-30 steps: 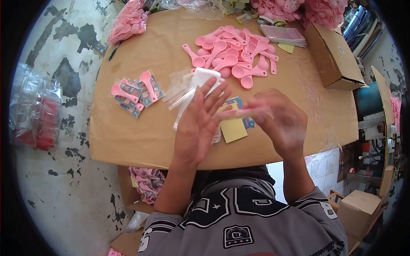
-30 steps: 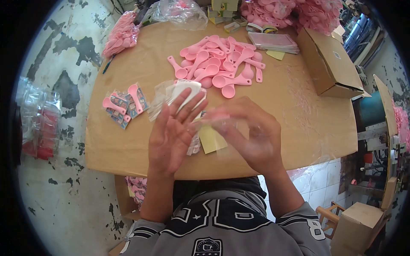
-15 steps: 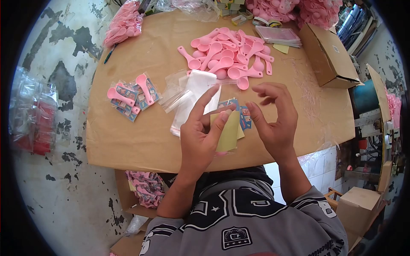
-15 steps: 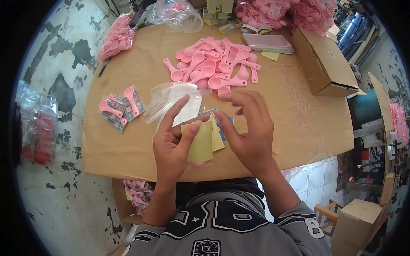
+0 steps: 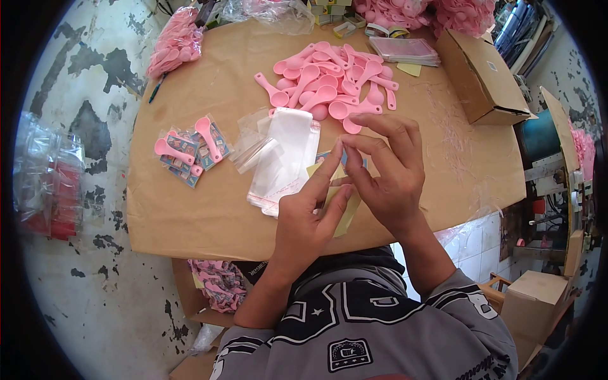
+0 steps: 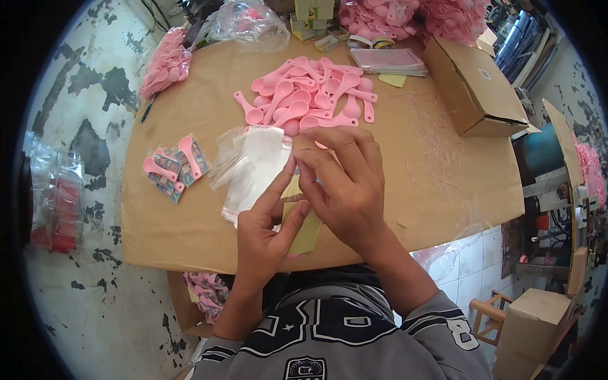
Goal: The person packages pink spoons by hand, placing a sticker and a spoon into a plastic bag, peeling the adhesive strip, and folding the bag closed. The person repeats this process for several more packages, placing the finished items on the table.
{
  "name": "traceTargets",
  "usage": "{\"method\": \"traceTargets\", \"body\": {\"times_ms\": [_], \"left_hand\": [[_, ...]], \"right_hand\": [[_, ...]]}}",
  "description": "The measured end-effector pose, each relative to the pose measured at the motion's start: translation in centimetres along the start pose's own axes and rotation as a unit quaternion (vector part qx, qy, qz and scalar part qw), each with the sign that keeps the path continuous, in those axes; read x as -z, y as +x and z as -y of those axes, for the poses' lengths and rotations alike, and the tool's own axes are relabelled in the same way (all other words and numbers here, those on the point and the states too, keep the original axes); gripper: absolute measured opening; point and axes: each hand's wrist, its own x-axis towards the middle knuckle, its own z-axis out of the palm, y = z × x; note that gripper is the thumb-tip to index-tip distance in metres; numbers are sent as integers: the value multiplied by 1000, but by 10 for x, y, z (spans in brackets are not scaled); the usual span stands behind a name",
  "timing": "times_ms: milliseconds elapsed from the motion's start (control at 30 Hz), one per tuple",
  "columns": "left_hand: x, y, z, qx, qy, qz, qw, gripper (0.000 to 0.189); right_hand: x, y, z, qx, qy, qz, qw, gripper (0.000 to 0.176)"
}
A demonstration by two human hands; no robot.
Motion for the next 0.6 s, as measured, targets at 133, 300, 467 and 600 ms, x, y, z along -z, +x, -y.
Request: {"method": "traceTargets", "body": {"times_ms": [133,300,467,600], "left_hand": [[6,2,-7,13,27,34,999,59],[3,5,-5,78,-183,-18,980,39],[11,9,3,84,-275,-43,957,30],[8,12,17,25,-269,-71,960,27]], "right_hand": [[6,1,-10,-37,42,9,998,22],[18,2,-44,-264,323,-169,893,10],[40,-14,-58,-340,470,-108,807,7],[38,-22,-26,-379,460,96,797,9]]}}
